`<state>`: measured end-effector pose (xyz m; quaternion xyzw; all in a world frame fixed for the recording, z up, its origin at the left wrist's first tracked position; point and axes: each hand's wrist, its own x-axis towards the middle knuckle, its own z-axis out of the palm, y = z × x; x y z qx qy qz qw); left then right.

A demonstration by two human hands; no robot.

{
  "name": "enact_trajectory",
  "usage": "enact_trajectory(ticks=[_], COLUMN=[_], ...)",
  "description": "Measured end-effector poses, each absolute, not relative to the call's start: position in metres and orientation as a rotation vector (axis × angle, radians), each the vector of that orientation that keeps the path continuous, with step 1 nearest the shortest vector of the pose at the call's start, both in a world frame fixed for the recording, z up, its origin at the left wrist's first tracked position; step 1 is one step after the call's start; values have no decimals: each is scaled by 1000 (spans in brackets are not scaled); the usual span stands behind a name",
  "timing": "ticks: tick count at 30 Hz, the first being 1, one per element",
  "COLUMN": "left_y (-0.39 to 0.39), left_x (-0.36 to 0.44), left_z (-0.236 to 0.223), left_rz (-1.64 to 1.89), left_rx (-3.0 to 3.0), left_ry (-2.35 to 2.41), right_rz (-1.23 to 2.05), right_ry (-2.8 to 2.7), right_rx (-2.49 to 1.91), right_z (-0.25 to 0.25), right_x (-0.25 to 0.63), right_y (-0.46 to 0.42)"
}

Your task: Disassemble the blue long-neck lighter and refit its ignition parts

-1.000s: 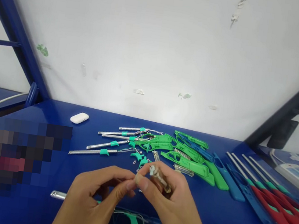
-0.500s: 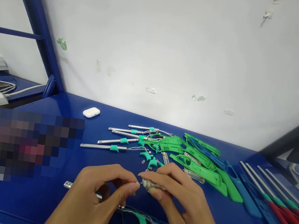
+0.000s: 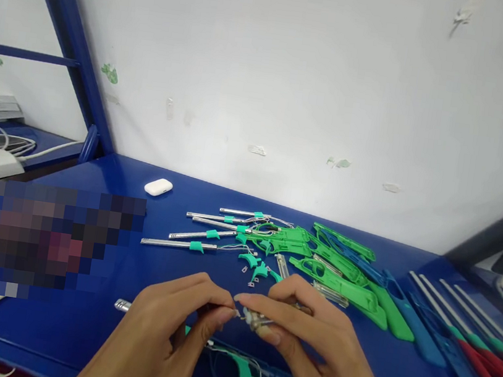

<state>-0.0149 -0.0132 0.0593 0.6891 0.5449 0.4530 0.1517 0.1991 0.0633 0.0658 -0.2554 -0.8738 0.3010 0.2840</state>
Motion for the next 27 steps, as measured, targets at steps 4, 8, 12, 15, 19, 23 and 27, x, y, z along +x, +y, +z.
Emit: enact_trajectory(ticks=[4,8,12,15,19,23,27], left_y=[-14,-15,-14,-14,-12,-13,-17], left_x=[-15,-15,-16,-16,-17,-20,-23], left_z=[59,61,61,60,59,58,58], left_rz=[1279,1296,1299,1320,1314,1225,1157], left_rx=[1967,1973,2034,2101,2183,2265,2391], left_ry=[1552,1550,1591,1584,1548,1561,1592], right_rz=[832,861,875,818,771,837,868], right_ry=[-2366,-2410,-2386,-2370,-2400,-2417,-2403], right_rx=[-683,-677,-669,-654,-637,-645,-623], right_z=[64,62,62,63,64,61,59], right_x=[201,199,198,198,197,198,199], right_y=[66,66,64,64,64,64,65])
